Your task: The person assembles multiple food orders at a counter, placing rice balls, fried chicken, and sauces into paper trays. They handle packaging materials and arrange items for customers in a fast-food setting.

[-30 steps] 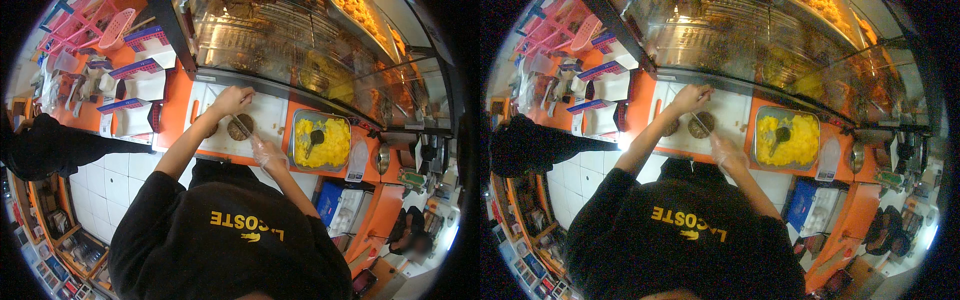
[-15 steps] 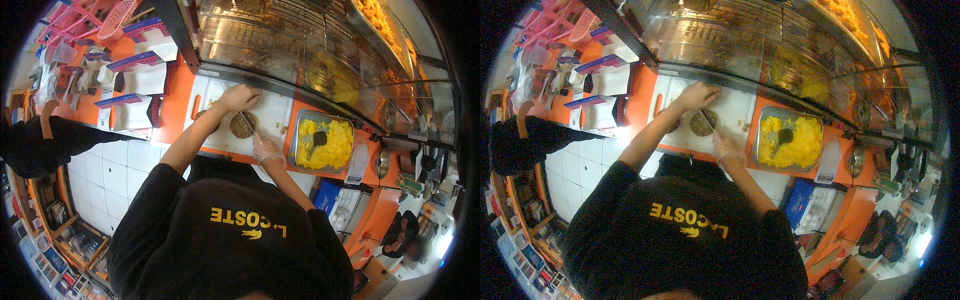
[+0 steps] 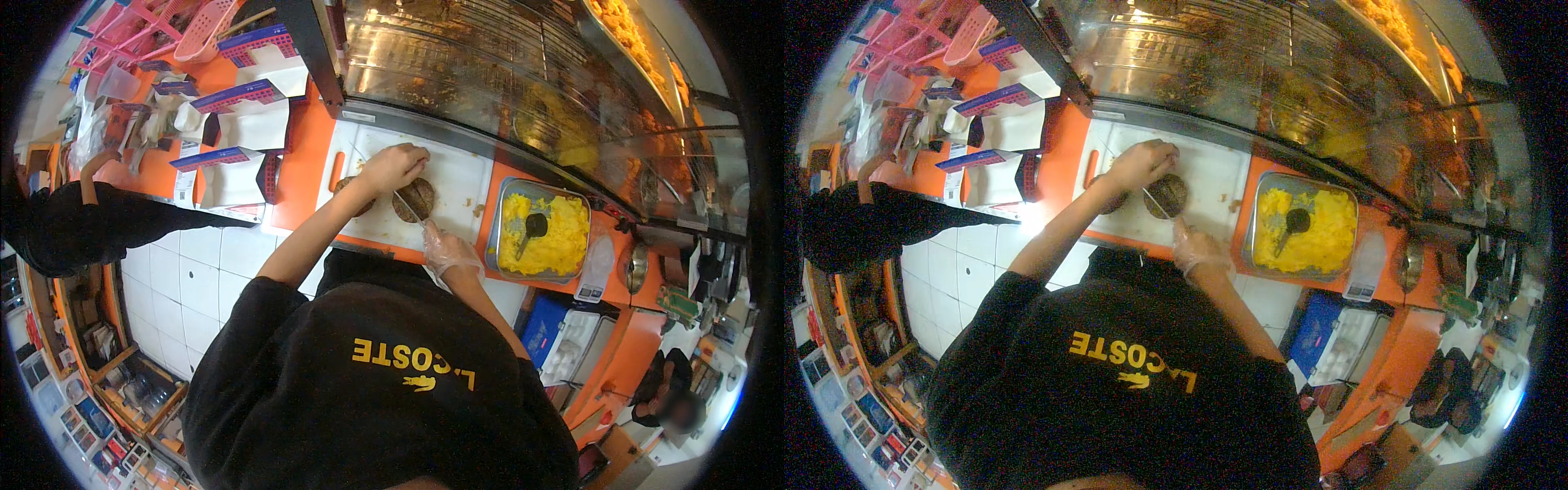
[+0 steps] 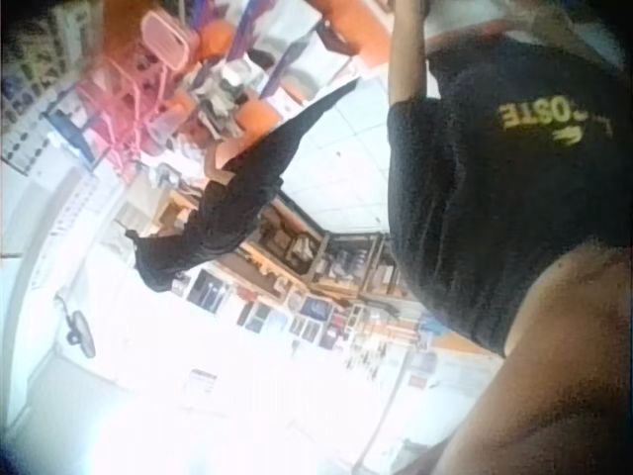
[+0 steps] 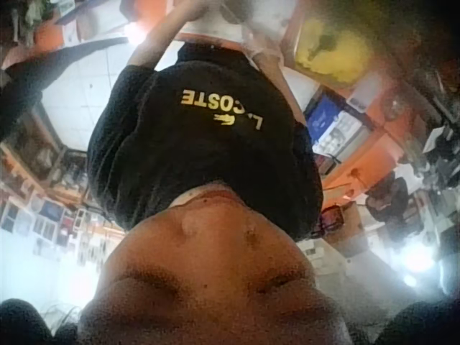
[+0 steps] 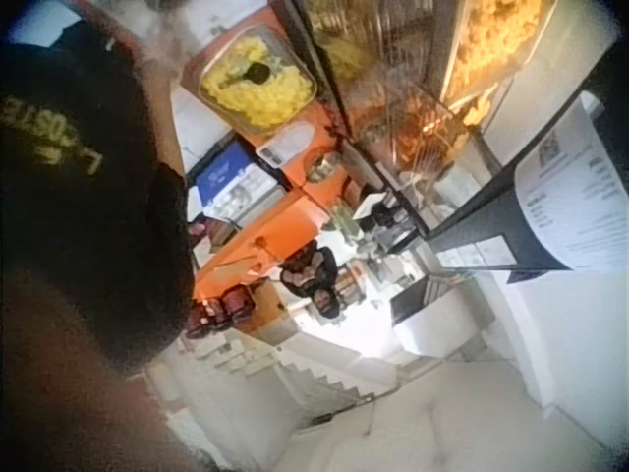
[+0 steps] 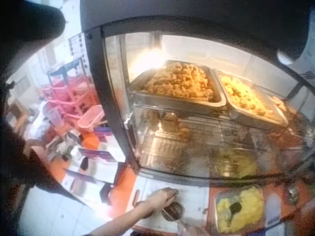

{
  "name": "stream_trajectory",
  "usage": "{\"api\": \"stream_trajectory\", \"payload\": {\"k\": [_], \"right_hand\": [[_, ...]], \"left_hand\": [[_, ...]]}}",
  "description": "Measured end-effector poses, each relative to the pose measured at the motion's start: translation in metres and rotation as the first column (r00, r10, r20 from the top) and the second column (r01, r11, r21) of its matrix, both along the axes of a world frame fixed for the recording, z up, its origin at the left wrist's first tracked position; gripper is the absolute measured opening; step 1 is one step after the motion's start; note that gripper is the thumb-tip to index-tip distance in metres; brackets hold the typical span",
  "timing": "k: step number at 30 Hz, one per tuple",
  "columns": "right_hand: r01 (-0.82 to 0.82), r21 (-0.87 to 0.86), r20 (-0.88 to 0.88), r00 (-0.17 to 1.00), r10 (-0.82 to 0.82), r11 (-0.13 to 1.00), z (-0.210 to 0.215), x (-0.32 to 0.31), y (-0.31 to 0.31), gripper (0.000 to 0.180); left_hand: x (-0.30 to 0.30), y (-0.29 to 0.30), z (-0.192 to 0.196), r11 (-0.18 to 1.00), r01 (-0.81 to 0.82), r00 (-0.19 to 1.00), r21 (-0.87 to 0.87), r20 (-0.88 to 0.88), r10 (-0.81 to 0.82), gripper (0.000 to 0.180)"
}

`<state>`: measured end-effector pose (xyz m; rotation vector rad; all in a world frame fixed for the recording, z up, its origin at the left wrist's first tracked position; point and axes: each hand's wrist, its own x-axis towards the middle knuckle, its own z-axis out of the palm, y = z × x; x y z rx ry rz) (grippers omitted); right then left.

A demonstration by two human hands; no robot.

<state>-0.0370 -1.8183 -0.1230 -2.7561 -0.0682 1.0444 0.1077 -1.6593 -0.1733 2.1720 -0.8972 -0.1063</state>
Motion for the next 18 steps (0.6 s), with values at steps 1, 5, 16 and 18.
{"api": "stream_trajectory", "payload": {"k": [1, 5, 16, 18], "right_hand": [[0.017, -0.001, -0.037, 0.999, -0.017, 1.0, 0.004, 0.003, 0.003, 0.039], [0.009, 0.009, -0.069, 0.998, -0.008, 1.0, 0.006, 0.003, 0.006, 0.041], [0.008, 0.181, 0.215, 0.976, -0.047, 0.984, -0.069, -0.016, -0.034, 0.033], [-0.028, 0.083, 0.187, 0.982, 0.012, 0.996, -0.054, -0.002, -0.044, 0.027]], "left_hand": [[0.0, 0.001, -0.003, 1.0, -0.012, 1.0, 0.002, -0.022, 0.012, 0.019], [0.001, 0.004, -0.019, 1.0, -0.009, 0.999, -0.02, -0.038, 0.008, 0.022], [0.001, 0.012, 0.022, 0.941, -0.076, 0.987, -0.328, 0.111, 0.118, 0.019], [-0.023, 0.028, 0.069, 0.879, -0.146, 0.967, -0.453, 0.121, 0.223, 0.018]]}}
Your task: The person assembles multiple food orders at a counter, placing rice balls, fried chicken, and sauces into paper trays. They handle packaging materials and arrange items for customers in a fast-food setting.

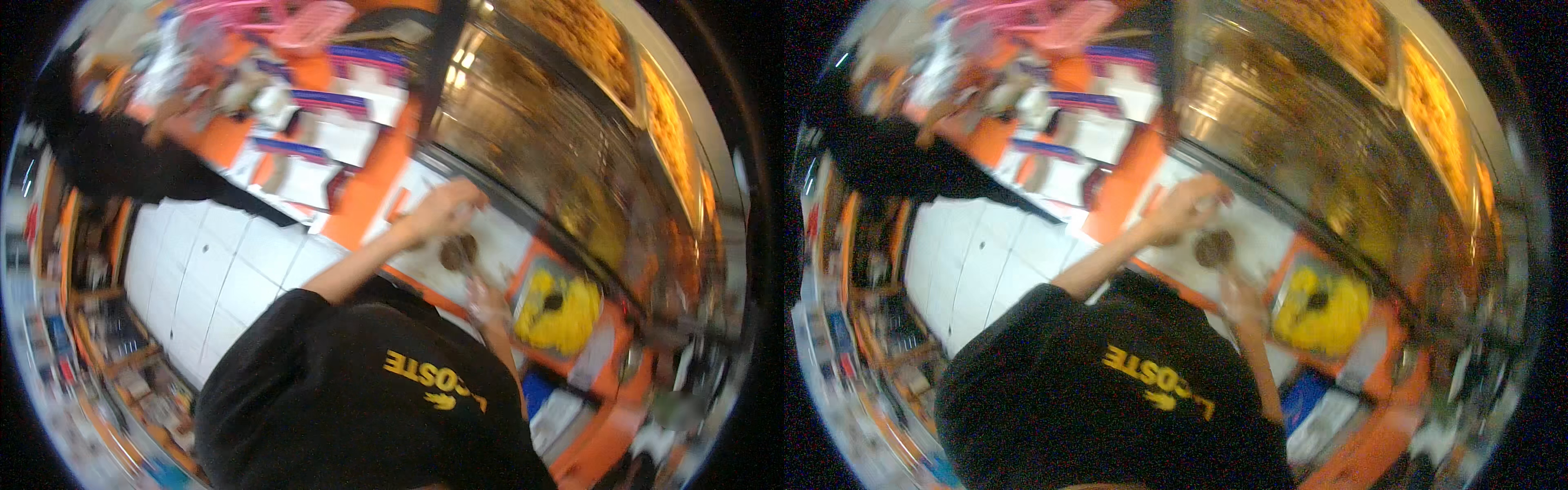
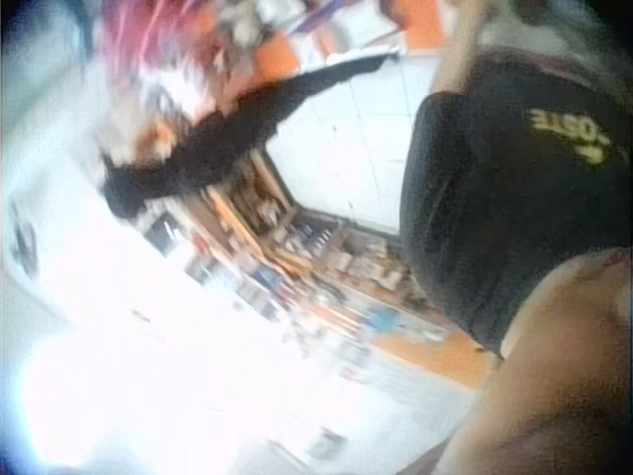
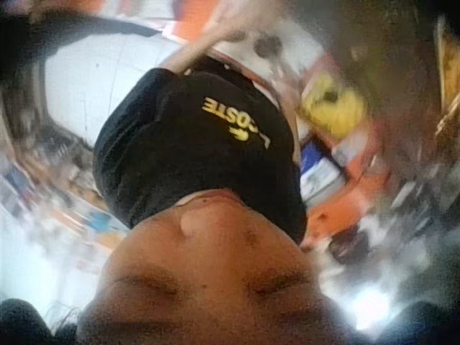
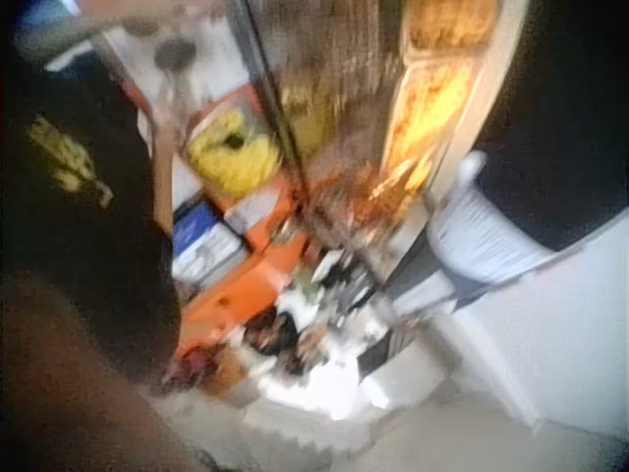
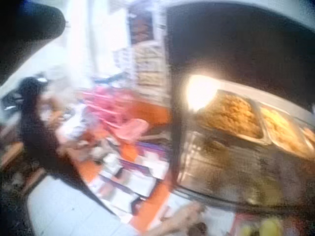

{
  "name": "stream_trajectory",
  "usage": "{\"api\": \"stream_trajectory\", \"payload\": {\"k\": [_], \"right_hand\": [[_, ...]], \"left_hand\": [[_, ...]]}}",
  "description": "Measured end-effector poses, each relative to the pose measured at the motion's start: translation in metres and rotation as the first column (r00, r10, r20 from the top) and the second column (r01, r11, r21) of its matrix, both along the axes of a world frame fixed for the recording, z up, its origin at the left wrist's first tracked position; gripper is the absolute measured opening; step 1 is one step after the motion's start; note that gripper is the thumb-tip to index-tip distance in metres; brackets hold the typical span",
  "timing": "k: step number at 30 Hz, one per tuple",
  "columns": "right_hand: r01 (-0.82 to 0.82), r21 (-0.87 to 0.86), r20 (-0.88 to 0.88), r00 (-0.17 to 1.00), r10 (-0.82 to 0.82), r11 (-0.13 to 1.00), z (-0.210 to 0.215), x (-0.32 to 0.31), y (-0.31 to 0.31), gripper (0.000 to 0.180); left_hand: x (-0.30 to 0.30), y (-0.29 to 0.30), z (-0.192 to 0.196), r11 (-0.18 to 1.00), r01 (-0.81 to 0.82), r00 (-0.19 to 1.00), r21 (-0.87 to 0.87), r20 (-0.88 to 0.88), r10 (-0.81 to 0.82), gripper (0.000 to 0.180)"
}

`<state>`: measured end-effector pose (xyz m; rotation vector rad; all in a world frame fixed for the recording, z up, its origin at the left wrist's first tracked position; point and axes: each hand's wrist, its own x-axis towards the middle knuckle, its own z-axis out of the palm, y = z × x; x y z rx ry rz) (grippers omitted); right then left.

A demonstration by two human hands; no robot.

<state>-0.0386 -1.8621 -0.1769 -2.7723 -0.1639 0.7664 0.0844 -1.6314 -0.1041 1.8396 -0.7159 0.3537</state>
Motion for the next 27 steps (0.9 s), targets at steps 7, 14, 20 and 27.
{"api": "stream_trajectory", "payload": {"k": [7, 14, 20, 27], "right_hand": [[-0.141, -0.265, 0.214, 0.956, 0.2, 0.954, 0.056, 0.079, 0.021, 0.029], [-0.083, 0.069, 0.289, 0.955, 0.06, 0.994, 0.022, 0.108, 0.016, 0.037], [0.006, 0.062, 0.337, 0.941, -0.026, 0.998, 0.048, 0.058, 0.065, 0.076], [0.06, 0.052, 0.262, 0.962, -0.072, 0.997, 0.002, 0.038, 0.076, 0.098]], "left_hand": [[-0.067, 0.084, 0.022, 0.963, -0.271, 0.962, -0.011, -0.05, 0.27, 0.011], [-0.119, 0.099, 0.016, 0.894, -0.447, 0.855, -0.039, -0.311, 0.414, 0.013], [-0.124, 0.094, 0.012, 0.897, -0.44, 0.839, 0.054, -0.33, 0.432, 0.015], [-0.101, 0.094, 0.014, 0.94, -0.339, 0.905, 0.048, -0.258, 0.34, 0.011]]}}
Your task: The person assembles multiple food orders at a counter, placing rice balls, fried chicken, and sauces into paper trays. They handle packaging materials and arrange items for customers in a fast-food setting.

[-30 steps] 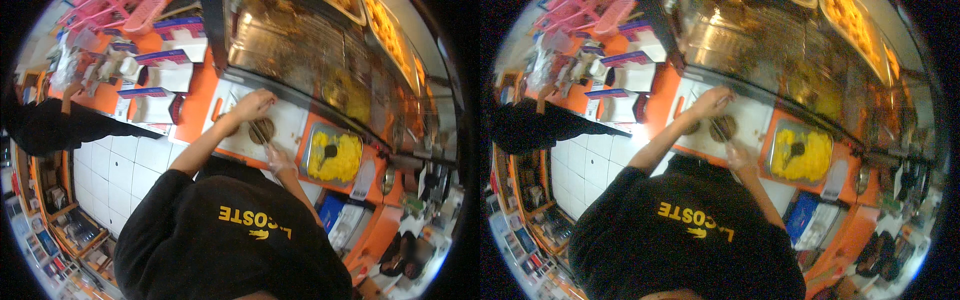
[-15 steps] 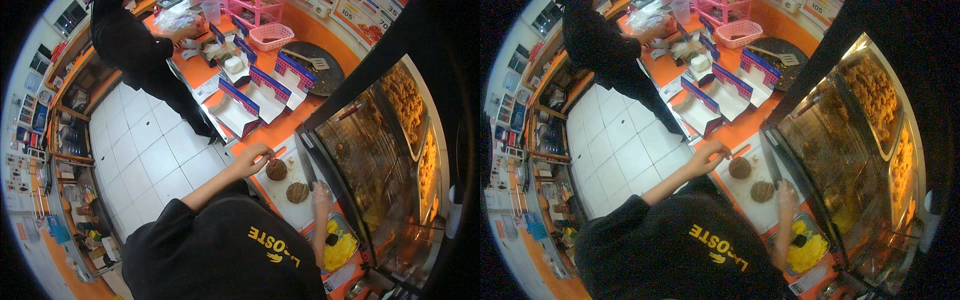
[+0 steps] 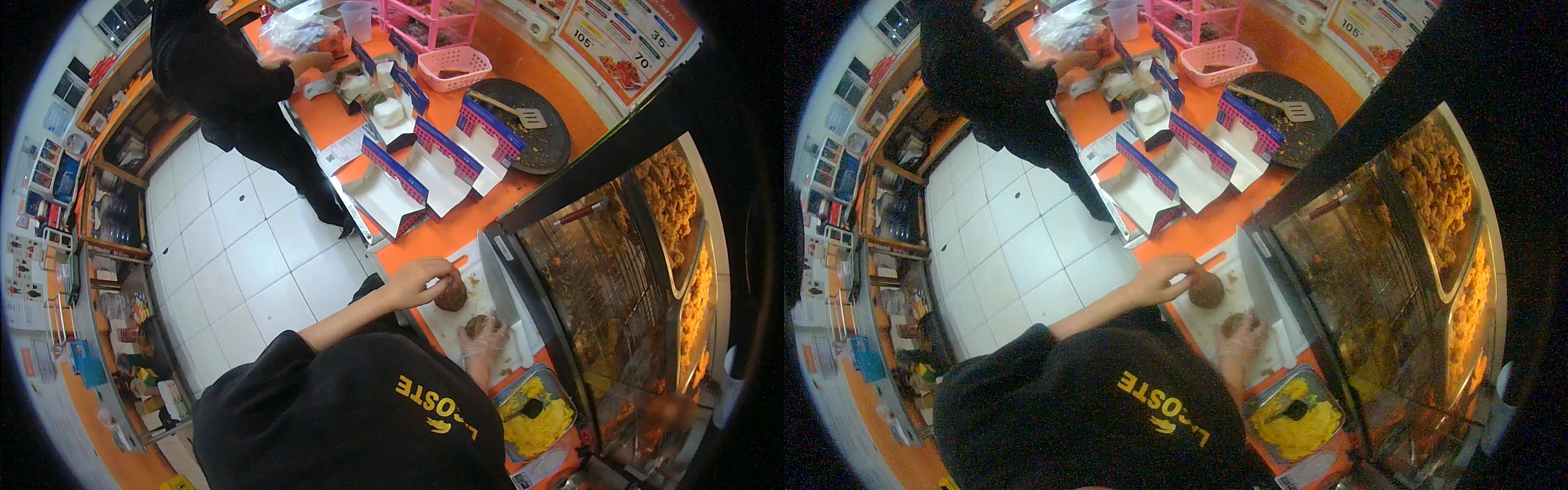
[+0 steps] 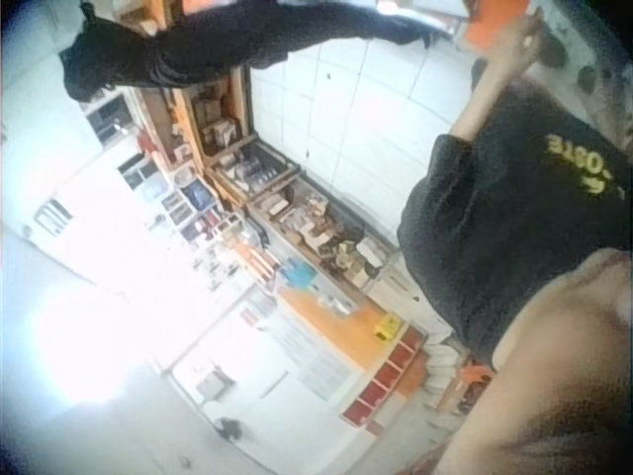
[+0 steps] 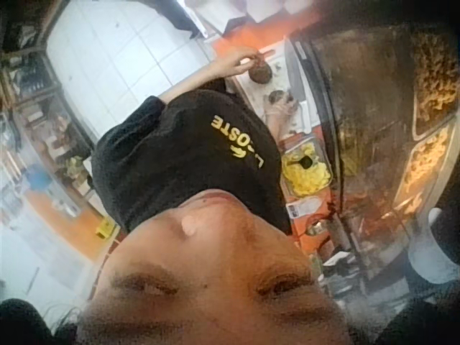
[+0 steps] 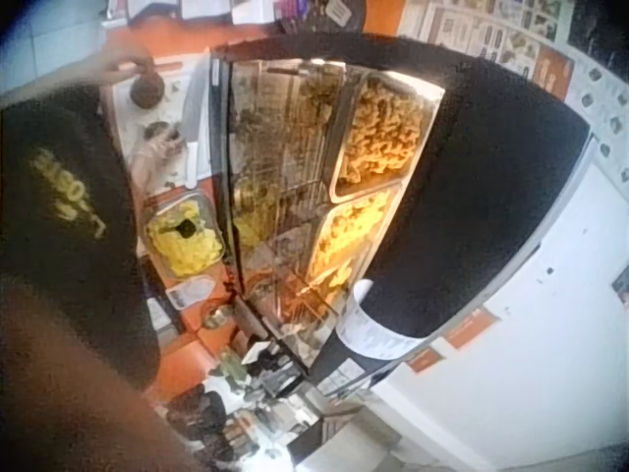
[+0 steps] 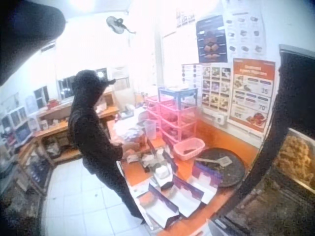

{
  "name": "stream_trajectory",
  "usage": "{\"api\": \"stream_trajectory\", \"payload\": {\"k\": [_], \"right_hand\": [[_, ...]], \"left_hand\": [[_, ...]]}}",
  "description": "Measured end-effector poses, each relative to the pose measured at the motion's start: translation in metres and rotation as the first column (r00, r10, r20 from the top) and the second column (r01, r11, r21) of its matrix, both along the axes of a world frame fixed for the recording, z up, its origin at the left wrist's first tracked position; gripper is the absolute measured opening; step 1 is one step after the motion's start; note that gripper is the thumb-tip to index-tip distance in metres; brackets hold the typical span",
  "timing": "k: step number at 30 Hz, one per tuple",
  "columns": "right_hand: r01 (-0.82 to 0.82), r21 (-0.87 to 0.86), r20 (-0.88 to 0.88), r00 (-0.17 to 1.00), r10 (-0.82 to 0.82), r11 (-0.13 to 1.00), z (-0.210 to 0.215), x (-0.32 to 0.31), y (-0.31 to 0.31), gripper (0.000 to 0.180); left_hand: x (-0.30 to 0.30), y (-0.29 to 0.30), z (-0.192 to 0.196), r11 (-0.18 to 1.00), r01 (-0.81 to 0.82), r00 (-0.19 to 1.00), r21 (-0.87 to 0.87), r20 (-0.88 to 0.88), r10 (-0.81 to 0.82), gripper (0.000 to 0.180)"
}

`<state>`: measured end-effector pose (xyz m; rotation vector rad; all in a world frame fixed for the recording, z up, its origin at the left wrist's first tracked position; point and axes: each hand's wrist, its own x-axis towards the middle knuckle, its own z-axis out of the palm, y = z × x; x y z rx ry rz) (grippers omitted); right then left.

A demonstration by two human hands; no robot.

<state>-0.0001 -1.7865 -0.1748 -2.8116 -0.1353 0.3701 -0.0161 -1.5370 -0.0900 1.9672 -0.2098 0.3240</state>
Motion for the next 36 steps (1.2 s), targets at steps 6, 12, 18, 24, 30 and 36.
{"api": "stream_trajectory", "payload": {"k": [6, 12, 18, 24, 30, 36], "right_hand": [[0.02, 0.0, -0.009, 1.0, -0.02, 1.0, -0.008, 0.003, 0.005, 0.091], [0.035, 0.01, 0.164, 0.986, -0.037, 0.999, -0.006, 0.0, 0.017, 0.078], [0.405, 0.596, -0.235, 0.914, -0.332, 0.694, 0.019, -0.011, 0.017, 0.065], [0.592, 0.706, -0.609, 0.788, 0.093, -0.39, 0.108, 0.003, 0.065, 0.073], [0.406, 0.909, -0.278, 0.763, 0.584, -0.097, 0.19, 0.101, 0.222, 0.08], [-0.604, 0.383, -0.015, 0.752, 0.659, 0.699, 0.173, 0.219, 0.404, 0.069]], "left_hand": [[0.028, 0.016, 0.007, 0.991, 0.135, 0.987, 0.013, 0.086, -0.136, 0.011], [0.045, 0.046, 0.019, 0.981, 0.193, 0.98, 0.009, 0.043, -0.193, 0.011], [0.051, 0.091, 0.02, 0.985, 0.172, 0.985, 0.023, 0.02, -0.172, 0.014], [0.044, 0.161, 0.025, 0.99, -0.111, 0.981, 0.091, 0.17, 0.094, 0.018], [0.028, 0.24, 0.028, 0.915, -0.401, 0.905, 0.051, 0.175, 0.387, 0.014], [0.006, 0.276, 0.014, 0.854, -0.52, 0.847, 0.008, 0.135, 0.514, 0.013]]}}
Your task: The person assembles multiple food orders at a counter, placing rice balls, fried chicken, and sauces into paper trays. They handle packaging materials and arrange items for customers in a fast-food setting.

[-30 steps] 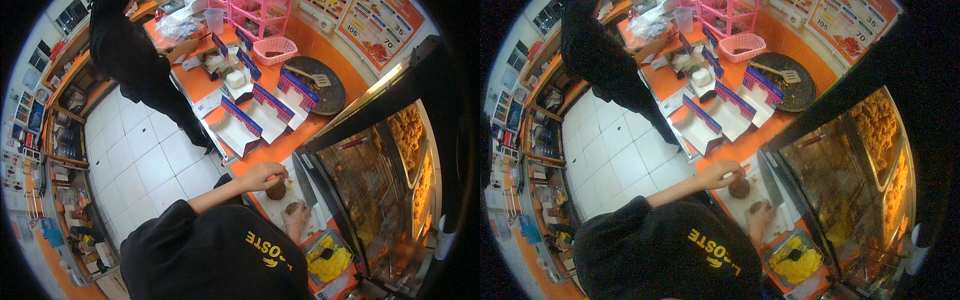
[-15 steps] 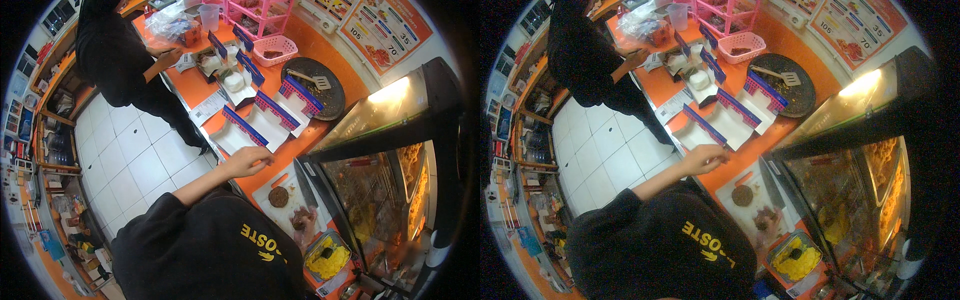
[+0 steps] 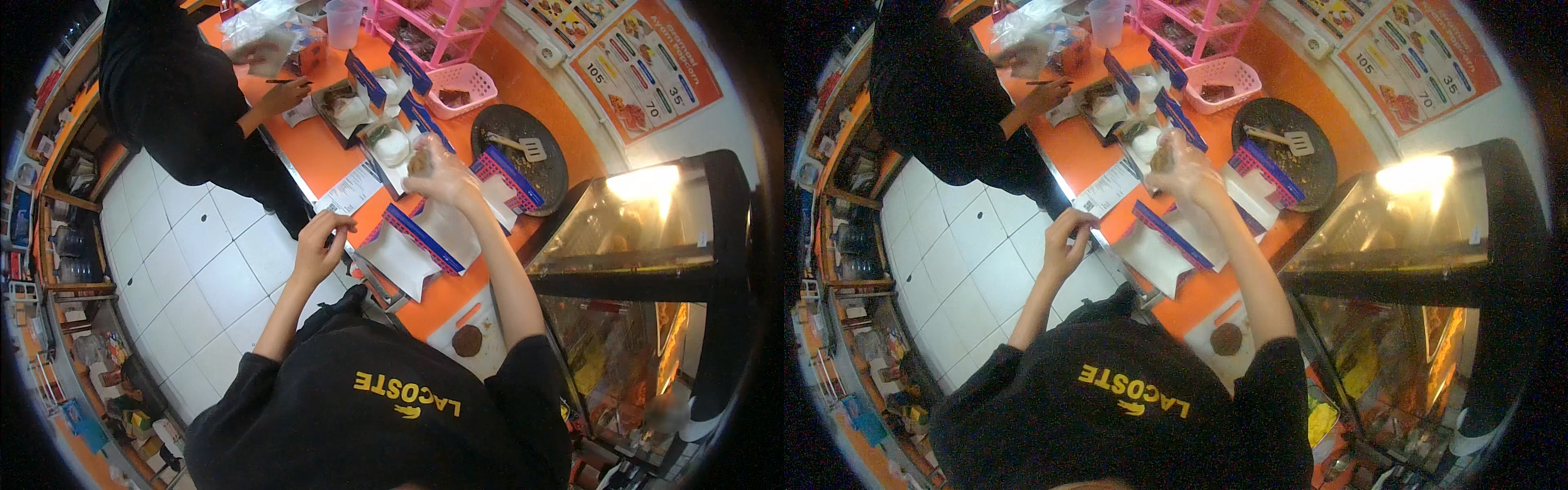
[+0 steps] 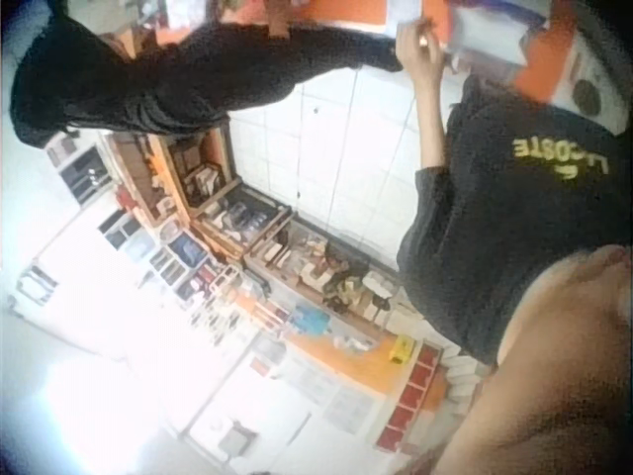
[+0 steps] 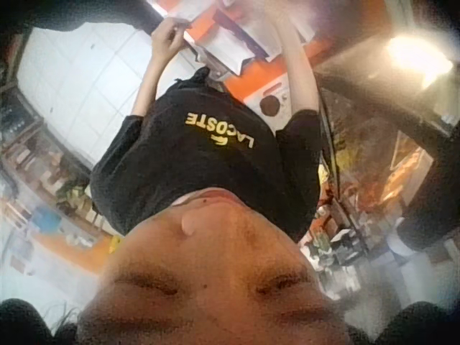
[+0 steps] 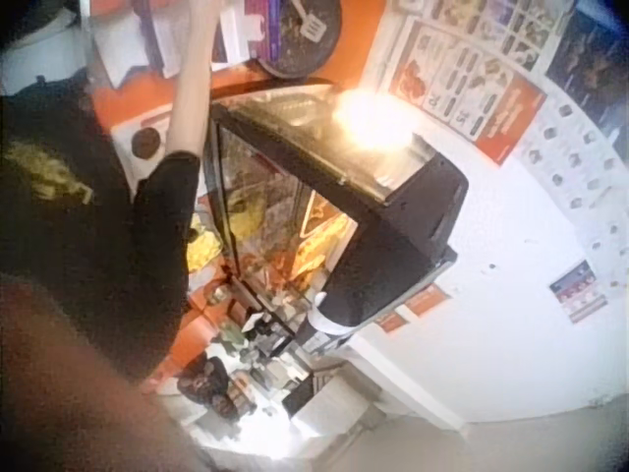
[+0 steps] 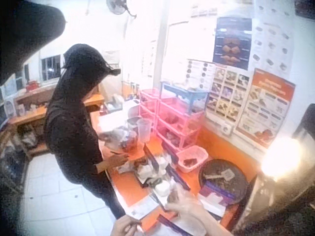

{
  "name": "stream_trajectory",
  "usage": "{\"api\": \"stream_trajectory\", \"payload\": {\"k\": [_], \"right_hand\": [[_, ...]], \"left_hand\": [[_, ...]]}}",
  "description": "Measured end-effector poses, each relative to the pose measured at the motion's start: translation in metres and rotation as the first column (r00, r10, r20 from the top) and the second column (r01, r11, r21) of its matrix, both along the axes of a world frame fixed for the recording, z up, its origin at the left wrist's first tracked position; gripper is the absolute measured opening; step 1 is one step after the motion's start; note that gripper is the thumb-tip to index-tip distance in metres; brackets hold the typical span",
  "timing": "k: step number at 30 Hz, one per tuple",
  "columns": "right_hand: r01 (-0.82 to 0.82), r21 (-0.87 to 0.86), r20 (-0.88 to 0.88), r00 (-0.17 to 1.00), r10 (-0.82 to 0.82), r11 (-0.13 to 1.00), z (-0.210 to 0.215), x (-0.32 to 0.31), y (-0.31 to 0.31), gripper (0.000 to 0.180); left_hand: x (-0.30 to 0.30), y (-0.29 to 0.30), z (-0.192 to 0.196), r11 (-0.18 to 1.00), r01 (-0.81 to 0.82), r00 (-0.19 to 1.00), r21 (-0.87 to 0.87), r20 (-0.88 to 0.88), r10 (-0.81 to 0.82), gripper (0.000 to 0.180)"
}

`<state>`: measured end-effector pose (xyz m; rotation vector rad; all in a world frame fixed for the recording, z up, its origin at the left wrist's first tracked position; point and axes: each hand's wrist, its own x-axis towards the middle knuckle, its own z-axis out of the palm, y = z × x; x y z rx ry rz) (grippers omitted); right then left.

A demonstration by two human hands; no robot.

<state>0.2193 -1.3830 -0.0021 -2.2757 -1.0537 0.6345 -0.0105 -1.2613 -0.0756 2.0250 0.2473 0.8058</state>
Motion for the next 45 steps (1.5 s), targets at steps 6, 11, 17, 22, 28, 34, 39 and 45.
{"api": "stream_trajectory", "payload": {"k": [6, 11, 17, 22, 28, 34, 39, 45], "right_hand": [[0.228, -0.421, 0.449, 0.894, -0.017, 0.878, -0.047, 0.003, 0.063, 0.055], [0.082, -0.058, 0.566, 0.824, -0.035, 0.995, -0.028, -0.009, 0.011, 0.02], [0.343, 0.261, 0.322, 0.851, -0.416, 0.903, 0.019, -0.07, -0.13, 0.012], [0.675, -0.256, 0.343, 0.733, -0.588, 0.692, -0.049, -0.132, -0.255, 0.019], [0.703, -0.464, 0.372, 0.707, -0.602, 0.539, -0.124, -0.204, -0.292, 0.046], [0.795, -0.318, 0.258, 0.597, -0.76, 0.517, -0.155, -0.216, -0.284, 0.077], [0.662, -0.378, 0.245, 0.746, -0.619, 0.647, -0.15, -0.208, -0.268, 0.083], [0.642, -0.395, 0.252, 0.763, -0.595, 0.657, -0.157, -0.203, -0.301, 0.069]], "left_hand": [[-0.02, 0.032, -0.011, 0.999, -0.037, 0.999, 0.002, -0.028, 0.037, 0.012], [-0.019, 0.051, -0.013, 1.0, -0.011, 0.998, -0.019, -0.056, 0.01, 0.012], [0.0, 0.048, -0.015, 0.998, 0.057, 0.996, -0.038, -0.059, -0.059, 0.012], [0.02, 0.026, -0.007, 0.989, 0.146, 0.987, -0.01, -0.061, -0.146, 0.013], [0.04, 0.003, -0.015, 0.972, 0.224, 0.974, 0.065, -0.044, -0.222, 0.015], [0.034, -0.021, -0.014, 0.984, 0.176, 0.983, 0.037, -0.054, -0.174, 0.013], [0.031, -0.053, -0.012, 0.983, 0.175, 0.984, 0.059, -0.047, -0.172, 0.012], [0.029, -0.072, -0.016, 0.992, 0.088, 0.985, 0.087, -0.152, -0.074, 0.019]]}}
